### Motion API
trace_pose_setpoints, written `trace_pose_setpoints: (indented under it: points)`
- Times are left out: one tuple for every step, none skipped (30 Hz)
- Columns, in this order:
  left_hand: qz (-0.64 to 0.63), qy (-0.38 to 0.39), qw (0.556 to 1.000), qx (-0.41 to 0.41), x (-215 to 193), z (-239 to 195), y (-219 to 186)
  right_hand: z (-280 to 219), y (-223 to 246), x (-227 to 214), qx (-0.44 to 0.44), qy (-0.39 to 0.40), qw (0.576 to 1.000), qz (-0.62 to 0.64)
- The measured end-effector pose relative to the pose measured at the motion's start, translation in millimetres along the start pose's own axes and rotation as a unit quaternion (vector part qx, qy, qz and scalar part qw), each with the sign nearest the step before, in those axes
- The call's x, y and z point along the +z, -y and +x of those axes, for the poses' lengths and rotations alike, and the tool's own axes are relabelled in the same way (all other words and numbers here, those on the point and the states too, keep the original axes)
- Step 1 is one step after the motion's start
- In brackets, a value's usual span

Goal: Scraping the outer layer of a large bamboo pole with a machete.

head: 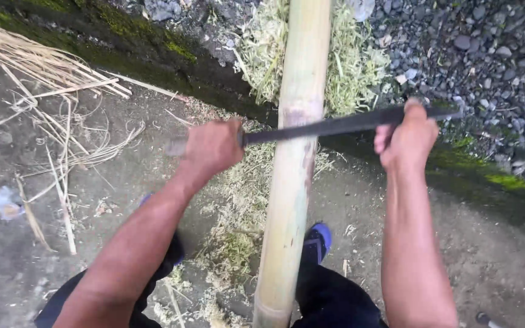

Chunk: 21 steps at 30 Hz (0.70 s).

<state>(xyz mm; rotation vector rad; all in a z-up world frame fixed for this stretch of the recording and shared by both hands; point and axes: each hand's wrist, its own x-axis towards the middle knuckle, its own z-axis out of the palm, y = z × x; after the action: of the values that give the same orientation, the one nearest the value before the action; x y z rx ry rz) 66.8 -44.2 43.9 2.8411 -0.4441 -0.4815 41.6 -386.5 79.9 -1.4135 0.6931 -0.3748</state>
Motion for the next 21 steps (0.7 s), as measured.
trace_pose_setpoints:
  points:
    - [-0.018, 0.064, 0.997, -0.031, 8, -6, 0, -15, -6, -6, -0.010, 0.020, 0.999, -0.032]
    - [-0.025, 0.066, 0.997, -0.035, 9, 5, 3, 3, -3, 2, -0.008, 0.025, 0.999, -0.038]
    - [-0.043, 0.045, 0.997, -0.036, 11, 17, 6, 21, -1, 9, -0.054, 0.027, 0.998, -0.008]
    - [-0.062, 0.035, 0.997, -0.033, 18, 23, 8, 32, -4, 10, -0.091, 0.022, 0.995, 0.018]
    - [-0.068, 0.048, 0.996, -0.035, 32, 11, 8, 19, -2, 10, -0.081, 0.020, 0.996, 0.007]
    - [-0.072, 0.023, 0.997, -0.028, 30, 15, 9, 18, 12, 19, -0.067, 0.023, 0.997, -0.031]
    - [-0.077, -0.001, 0.997, -0.022, 28, 19, 9, 16, 26, 29, -0.053, 0.025, 0.996, -0.070]
    - [-0.083, -0.005, 0.996, -0.025, 36, 17, 12, 4, 26, 29, -0.056, 0.031, 0.995, -0.074]
    - [-0.094, 0.011, 0.995, -0.035, 44, 15, 14, -8, 25, 30, -0.067, 0.027, 0.995, -0.072]
    - [-0.104, 0.026, 0.993, -0.045, 54, 13, 16, -19, 21, 30, -0.079, 0.024, 0.994, -0.069]
    - [-0.109, 0.022, 0.993, -0.049, 57, 25, 19, 1, 28, 41, -0.082, 0.030, 0.994, -0.072]
    - [-0.132, 0.000, 0.990, -0.046, 67, 24, 21, 11, 27, 44, -0.114, 0.044, 0.990, -0.068]
    - [-0.154, -0.023, 0.987, -0.043, 77, 24, 22, 22, 26, 47, -0.145, 0.060, 0.986, -0.063]
    - [-0.152, -0.028, 0.987, -0.035, 73, 22, 20, 15, 28, 48, -0.152, 0.054, 0.985, -0.060]
    - [-0.164, -0.021, 0.985, -0.037, 68, 20, 17, 7, 32, 49, -0.137, 0.039, 0.985, -0.098]
    - [-0.185, -0.011, 0.981, -0.049, 66, 14, 15, 1, 36, 54, -0.118, 0.034, 0.982, -0.144]
    - [-0.192, -0.014, 0.980, -0.052, 75, 17, 16, -6, 39, 53, -0.122, 0.039, 0.980, -0.150]
    - [-0.199, -0.020, 0.979, -0.044, 83, 23, 18, -12, 39, 53, -0.130, 0.033, 0.978, -0.159]
    - [-0.205, -0.027, 0.978, -0.036, 93, 29, 20, -17, 38, 51, -0.138, 0.028, 0.976, -0.167]
    - [-0.210, -0.012, 0.977, -0.042, 103, 25, 23, -9, 38, 58, -0.126, 0.029, 0.976, -0.178]
    - [-0.214, -0.081, 0.973, -0.018, 114, 21, 25, 0, 38, 63, -0.142, 0.050, 0.976, -0.161]
